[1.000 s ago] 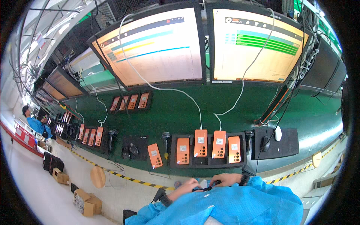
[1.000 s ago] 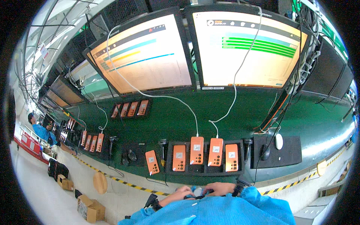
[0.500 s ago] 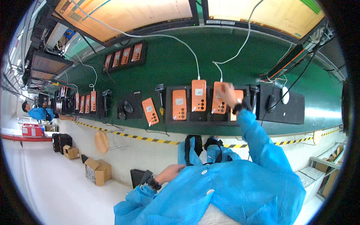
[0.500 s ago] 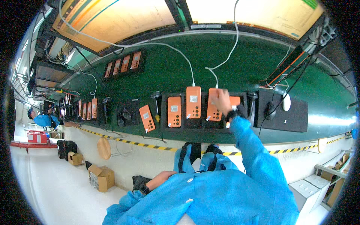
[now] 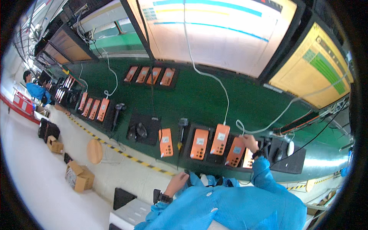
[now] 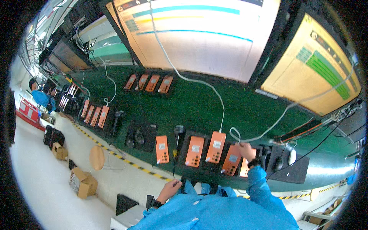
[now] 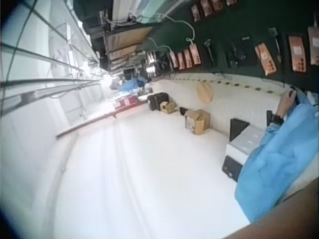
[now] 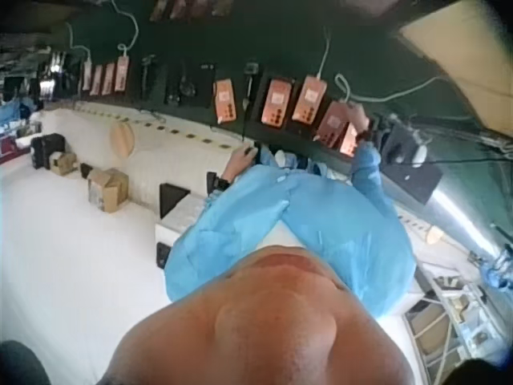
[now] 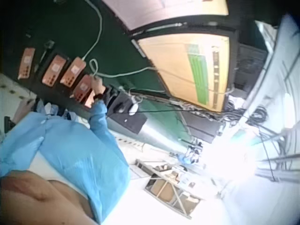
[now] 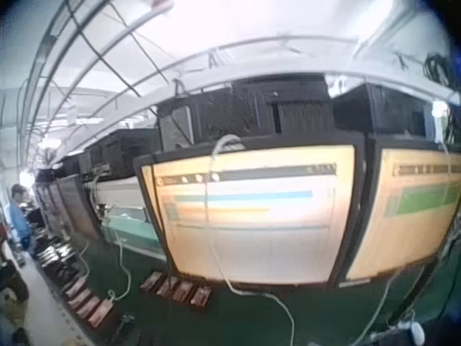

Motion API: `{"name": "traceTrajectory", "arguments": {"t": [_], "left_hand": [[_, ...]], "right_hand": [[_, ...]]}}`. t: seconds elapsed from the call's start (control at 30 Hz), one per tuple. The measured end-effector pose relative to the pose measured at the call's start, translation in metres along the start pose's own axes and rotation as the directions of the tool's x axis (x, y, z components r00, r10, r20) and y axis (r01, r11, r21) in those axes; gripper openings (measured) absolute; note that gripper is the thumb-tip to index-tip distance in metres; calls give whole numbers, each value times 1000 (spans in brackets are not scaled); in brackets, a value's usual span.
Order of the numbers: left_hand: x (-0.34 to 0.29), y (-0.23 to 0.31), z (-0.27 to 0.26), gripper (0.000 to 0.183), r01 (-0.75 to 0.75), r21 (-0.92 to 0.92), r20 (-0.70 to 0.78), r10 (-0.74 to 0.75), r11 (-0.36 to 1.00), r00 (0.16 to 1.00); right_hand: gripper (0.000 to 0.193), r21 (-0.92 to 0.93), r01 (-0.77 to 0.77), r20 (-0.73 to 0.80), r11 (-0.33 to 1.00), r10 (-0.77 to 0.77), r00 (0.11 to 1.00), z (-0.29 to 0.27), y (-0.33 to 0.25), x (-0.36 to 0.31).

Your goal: The recorder is scanning barcodes on mobile phones, plugging them into cables on a tray, and monitoring testing software on workstation monitors.

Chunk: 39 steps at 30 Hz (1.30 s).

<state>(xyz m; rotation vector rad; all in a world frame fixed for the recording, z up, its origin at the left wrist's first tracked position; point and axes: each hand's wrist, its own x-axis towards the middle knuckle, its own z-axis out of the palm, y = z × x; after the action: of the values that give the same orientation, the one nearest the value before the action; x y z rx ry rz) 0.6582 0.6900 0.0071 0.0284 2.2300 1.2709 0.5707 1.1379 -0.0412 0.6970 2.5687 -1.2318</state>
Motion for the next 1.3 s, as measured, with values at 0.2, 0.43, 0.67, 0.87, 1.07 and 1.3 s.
{"name": "traceTrajectory", "arguments": {"t": [0.2,0.43,0.67,0.87,1.07,1.3], "left_hand": [[96,-30,0,32,-220,198,93,205,955,974],[101,-27,0,29,-208,107,76,201,972,977],[97,-15,-14,22,-277,105,-10,279,955,960],[109,-20,-10,25,-310,378,-234,415,872,879],[121,-22,15,36,-143,356,-250,241,924,938],[123,-12,13,30,-91,493,-281,257,865,925]], "right_hand": [[36,107,299,-121,948,-286,951,18,-3,-3],[29,118,211,-232,970,-179,956,26,-9,8],[31,27,-12,-586,1000,26,810,-6,-10,51],[31,-508,246,-208,826,-395,895,16,-4,35],[29,-498,343,-72,797,-432,899,69,-14,32],[45,-302,279,-17,912,-297,955,63,-29,33]]}}
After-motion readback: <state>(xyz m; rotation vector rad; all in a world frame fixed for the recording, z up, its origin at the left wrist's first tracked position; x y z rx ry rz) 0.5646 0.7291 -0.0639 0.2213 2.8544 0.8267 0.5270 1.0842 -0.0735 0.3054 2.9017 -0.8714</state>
